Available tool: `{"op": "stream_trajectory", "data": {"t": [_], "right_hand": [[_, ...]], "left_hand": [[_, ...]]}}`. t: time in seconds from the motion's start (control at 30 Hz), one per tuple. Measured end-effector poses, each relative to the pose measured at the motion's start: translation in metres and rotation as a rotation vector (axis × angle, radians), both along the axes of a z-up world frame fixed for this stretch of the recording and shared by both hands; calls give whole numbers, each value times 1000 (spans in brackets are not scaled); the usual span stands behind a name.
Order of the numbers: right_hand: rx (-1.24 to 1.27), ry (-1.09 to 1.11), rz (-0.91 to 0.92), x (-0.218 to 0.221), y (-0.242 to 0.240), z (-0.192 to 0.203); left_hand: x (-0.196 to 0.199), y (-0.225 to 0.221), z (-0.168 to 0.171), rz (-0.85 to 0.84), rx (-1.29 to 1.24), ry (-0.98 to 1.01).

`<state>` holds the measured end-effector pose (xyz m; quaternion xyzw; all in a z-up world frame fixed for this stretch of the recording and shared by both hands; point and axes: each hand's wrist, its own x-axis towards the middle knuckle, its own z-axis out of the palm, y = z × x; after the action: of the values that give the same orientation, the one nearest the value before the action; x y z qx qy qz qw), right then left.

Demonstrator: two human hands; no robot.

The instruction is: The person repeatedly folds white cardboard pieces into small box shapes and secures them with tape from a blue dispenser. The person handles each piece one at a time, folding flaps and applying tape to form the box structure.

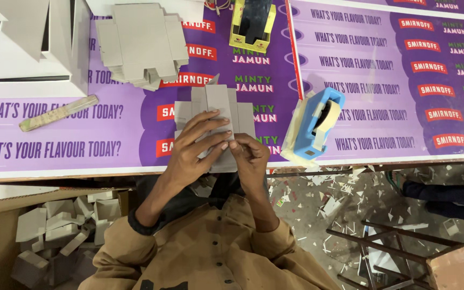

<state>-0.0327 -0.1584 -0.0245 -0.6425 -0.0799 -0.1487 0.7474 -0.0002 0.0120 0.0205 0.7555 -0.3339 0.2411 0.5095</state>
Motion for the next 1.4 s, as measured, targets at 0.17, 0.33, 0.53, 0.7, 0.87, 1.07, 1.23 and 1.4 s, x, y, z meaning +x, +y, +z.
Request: {"op": "stream_trajectory", "data": {"t": [0.17, 0.33, 0.53, 0.7, 0.87, 1.07, 1.23, 1.4], "right_hand": [[-43, -40, -10, -1, -3, 6], [-34, 10, 10, 1, -1, 5], [-190, -102, -139, -10, -28, -4], [-604, -151, -892, -22, -116, -5], [-477, 271, -773, -24, -181, -29], [-181, 204, -732, -4, -191, -49], [-171, 141, -711, -1, -193, -38], [-242, 165, -745, -13, -187, -26]], "left_hand": [[-3, -5, -5, 41, -9, 8], [-2, -3, -4, 55, -11, 0], [-10, 0, 5, 113, 115, -89], [-10, 1, 15, 191, 209, -270], [-8, 2, 14, 240, 320, -392], [-13, 4, 16, 223, 283, -295], [-12, 3, 13, 225, 251, -329], [-12, 1, 12, 233, 237, -314]]}}
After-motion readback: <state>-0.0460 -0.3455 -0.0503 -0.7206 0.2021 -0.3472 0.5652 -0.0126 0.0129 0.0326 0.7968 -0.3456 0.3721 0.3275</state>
